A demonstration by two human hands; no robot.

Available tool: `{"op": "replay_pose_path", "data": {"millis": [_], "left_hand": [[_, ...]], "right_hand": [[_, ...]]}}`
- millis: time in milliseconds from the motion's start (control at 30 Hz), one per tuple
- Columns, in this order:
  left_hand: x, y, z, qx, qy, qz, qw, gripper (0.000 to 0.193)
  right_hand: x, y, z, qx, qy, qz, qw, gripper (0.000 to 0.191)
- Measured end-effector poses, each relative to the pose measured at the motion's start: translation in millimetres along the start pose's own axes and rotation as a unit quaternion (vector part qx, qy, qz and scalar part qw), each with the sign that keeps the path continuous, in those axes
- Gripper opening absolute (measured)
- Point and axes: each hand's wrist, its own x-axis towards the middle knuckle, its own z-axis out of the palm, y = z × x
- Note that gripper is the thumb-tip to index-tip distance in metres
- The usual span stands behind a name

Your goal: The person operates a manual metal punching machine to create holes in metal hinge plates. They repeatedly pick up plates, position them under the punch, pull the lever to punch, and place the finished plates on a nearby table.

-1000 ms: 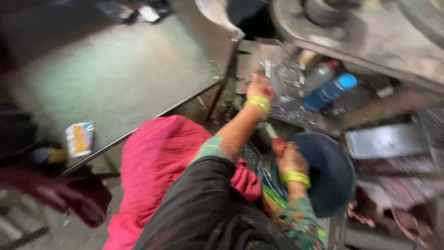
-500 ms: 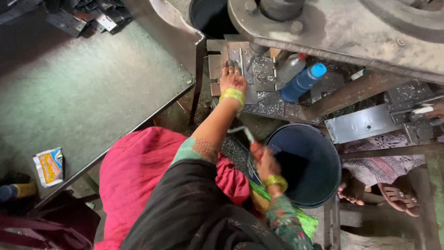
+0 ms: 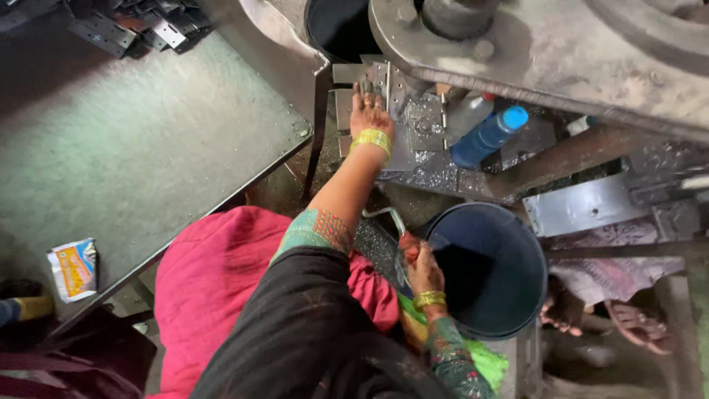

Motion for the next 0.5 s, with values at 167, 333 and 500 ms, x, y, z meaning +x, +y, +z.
{"op": "replay_pose_path", "data": {"millis": [167,333,500], "left_hand": [[-15.4,-7.0,3.7,-0.104,0.118,-0.03,0.987,0.06],[-79.6,-80.2,37.6,-0.332,0.222,0.096,0.912,0.036],[-119.6,-237.6,91.5,-0.297,0.177,-0.022,0.938,0.032]], "right_hand": [[-3.7,0.3,27.7,0.018,-0.04,0.027,0.999,0.07],[9.0,-25.6,-33.4,-0.112,-0.128,0.086,0.982,0.068],[12.7,-81.3,-115.0,-0.116,0.129,-0.046,0.984,0.044]]}}
